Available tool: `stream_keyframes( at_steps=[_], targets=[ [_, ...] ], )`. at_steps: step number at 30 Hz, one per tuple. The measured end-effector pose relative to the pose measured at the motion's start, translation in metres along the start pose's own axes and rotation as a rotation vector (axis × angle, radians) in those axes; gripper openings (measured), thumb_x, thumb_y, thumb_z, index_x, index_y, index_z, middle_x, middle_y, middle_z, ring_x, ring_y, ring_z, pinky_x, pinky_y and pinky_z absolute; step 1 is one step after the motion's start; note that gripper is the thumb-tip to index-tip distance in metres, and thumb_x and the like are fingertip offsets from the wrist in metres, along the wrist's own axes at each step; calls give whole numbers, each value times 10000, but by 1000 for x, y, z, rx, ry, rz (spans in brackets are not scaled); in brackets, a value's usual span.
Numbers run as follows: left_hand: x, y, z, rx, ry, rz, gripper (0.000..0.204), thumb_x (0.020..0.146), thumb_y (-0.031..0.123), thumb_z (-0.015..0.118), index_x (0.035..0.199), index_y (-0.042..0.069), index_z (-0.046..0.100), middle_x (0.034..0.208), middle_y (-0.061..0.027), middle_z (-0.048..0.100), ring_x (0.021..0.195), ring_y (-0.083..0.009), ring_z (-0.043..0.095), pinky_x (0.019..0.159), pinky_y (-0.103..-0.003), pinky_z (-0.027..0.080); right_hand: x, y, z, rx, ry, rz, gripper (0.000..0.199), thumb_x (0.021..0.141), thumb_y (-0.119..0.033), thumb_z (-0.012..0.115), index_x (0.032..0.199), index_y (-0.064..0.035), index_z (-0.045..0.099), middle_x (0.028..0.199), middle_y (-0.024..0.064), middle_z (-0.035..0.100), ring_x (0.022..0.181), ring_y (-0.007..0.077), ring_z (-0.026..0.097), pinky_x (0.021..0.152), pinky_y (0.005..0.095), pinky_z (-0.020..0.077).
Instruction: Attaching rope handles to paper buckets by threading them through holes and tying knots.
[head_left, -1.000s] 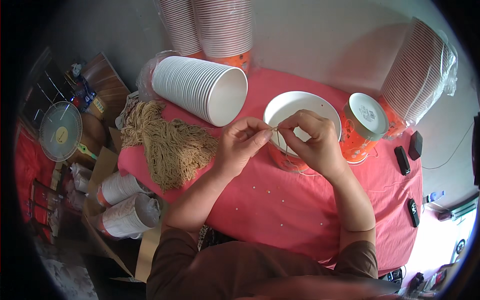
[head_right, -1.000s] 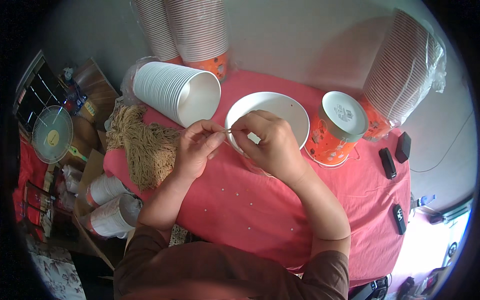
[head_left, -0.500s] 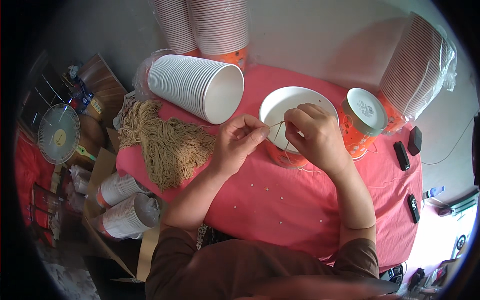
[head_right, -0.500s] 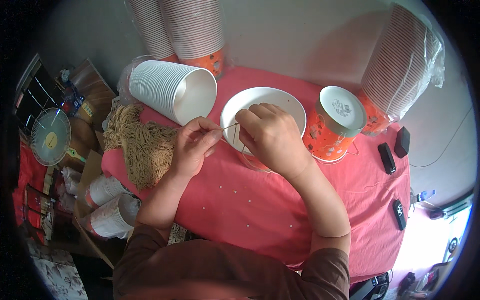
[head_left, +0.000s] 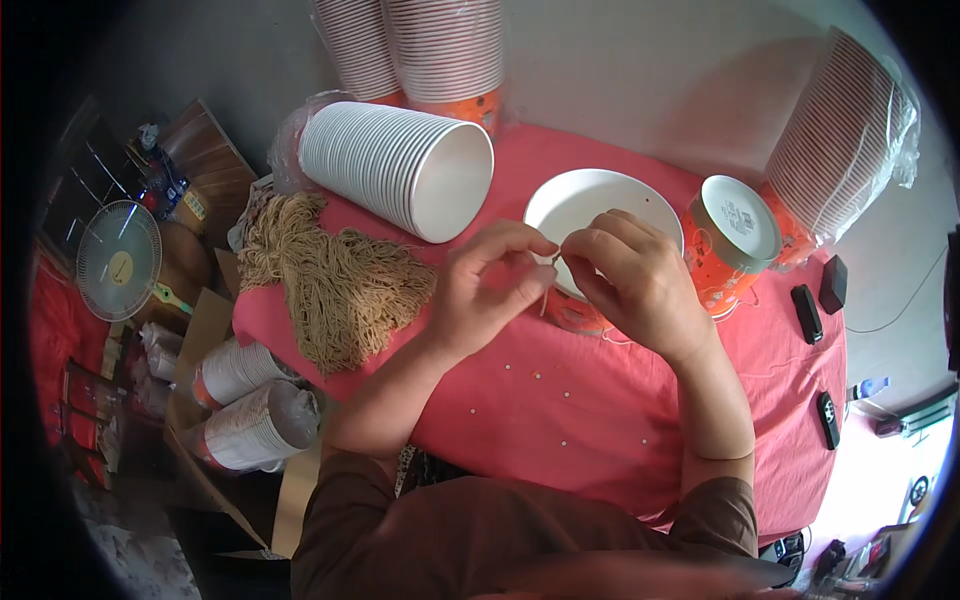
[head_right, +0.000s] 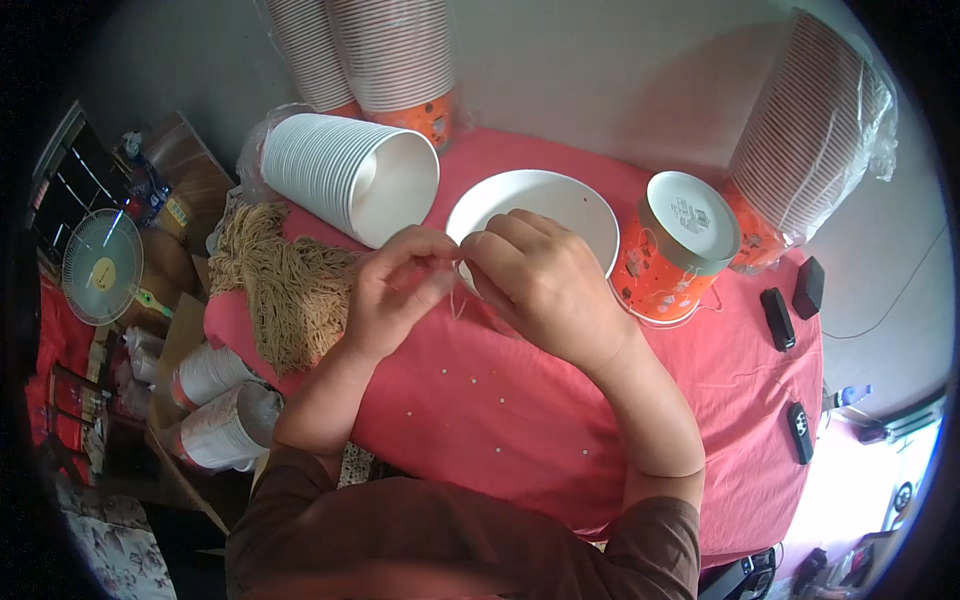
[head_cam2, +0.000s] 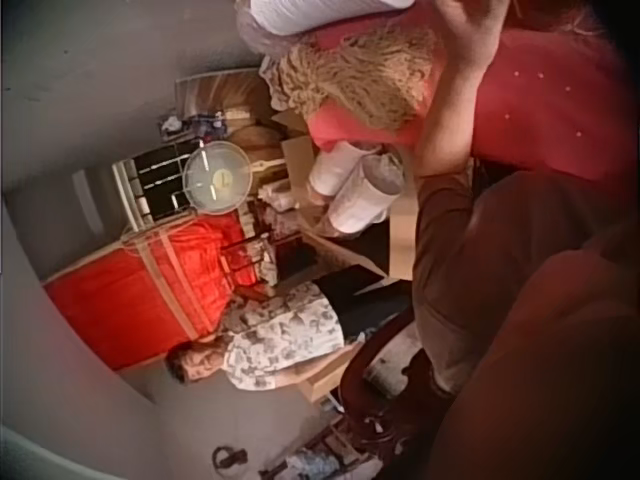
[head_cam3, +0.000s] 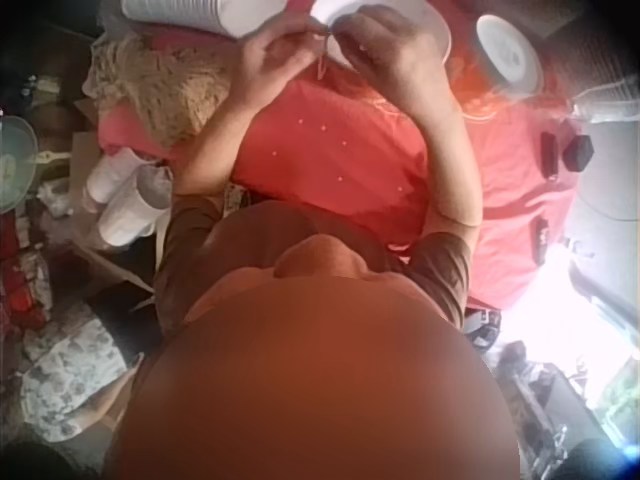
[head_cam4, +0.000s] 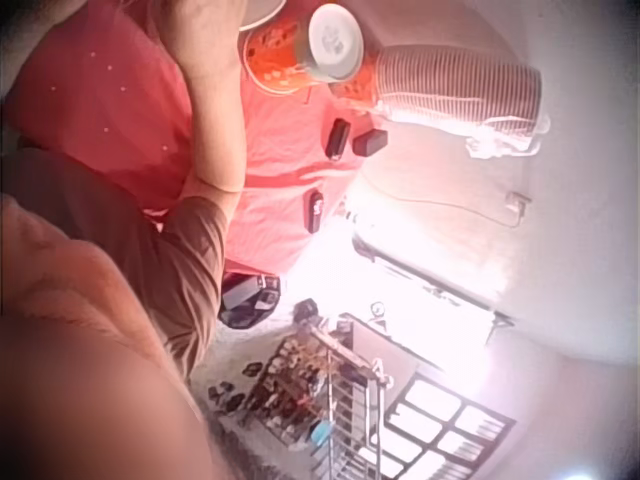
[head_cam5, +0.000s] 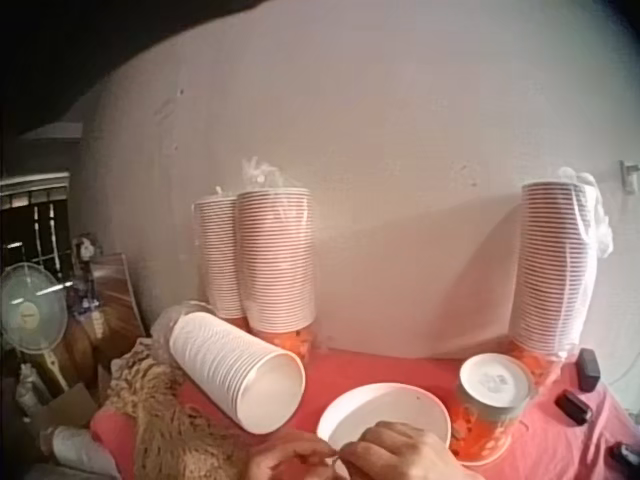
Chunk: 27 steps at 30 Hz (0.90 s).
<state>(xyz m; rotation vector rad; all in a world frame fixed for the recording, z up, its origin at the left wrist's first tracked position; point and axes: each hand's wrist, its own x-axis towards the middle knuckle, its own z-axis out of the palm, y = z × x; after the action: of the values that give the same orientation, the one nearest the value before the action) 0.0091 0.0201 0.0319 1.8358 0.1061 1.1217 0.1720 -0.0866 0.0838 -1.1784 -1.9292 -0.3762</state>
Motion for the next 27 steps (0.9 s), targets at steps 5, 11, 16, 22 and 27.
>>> stream_keyframes(
  at_steps=[5, 11, 16, 22, 27],
  targets=[
    [-4, -1, 1, -110, 2, -102, 108, 904, 45, 663, 1004, 7, 655, 942, -33, 666, 863, -86, 607, 781, -234, 483, -1, -2, -1, 111, -16, 100, 178, 740, 27, 709, 891, -20, 628, 756, 95, 604, 688, 271, 610, 615, 381, 490],
    [-3, 0, 1, -272, 6, -199, 100, 939, 56, 636, 1020, -3, 646, 947, -19, 666, 868, -64, 608, 780, -221, 492, -3, 7, -1, 99, -86, 107, 147, 746, 7, 706, 867, -24, 626, 743, 105, 625, 700, 277, 619, 645, 380, 487],
    [-4, 3, -1, -302, -23, -211, 88, 943, 61, 635, 1008, 3, 647, 911, -9, 649, 826, -59, 594, 738, -213, 481, -1, 2, -2, 112, -61, 129, 138, 750, 10, 698, 859, -28, 623, 746, 110, 625, 709, 293, 620, 661, 384, 488],
    [-2, 0, -1, -226, -9, -145, 40, 905, 22, 636, 934, -4, 645, 879, -30, 637, 813, -87, 595, 742, -229, 476, 1, 1, 2, -12, 78, -45, 147, 729, -23, 690, 857, -44, 620, 747, 91, 608, 696, 291, 625, 661, 403, 502],
    [2, -4, -2, 146, -1, 86, 89, 806, 7, 704, 880, 31, 662, 916, -64, 634, 884, -190, 605, 802, -315, 479, 4, 5, -14, -114, 209, -110, 205, 697, 32, 695, 871, -41, 614, 746, 85, 606, 695, 282, 628, 635, 385, 497]
  ],
)
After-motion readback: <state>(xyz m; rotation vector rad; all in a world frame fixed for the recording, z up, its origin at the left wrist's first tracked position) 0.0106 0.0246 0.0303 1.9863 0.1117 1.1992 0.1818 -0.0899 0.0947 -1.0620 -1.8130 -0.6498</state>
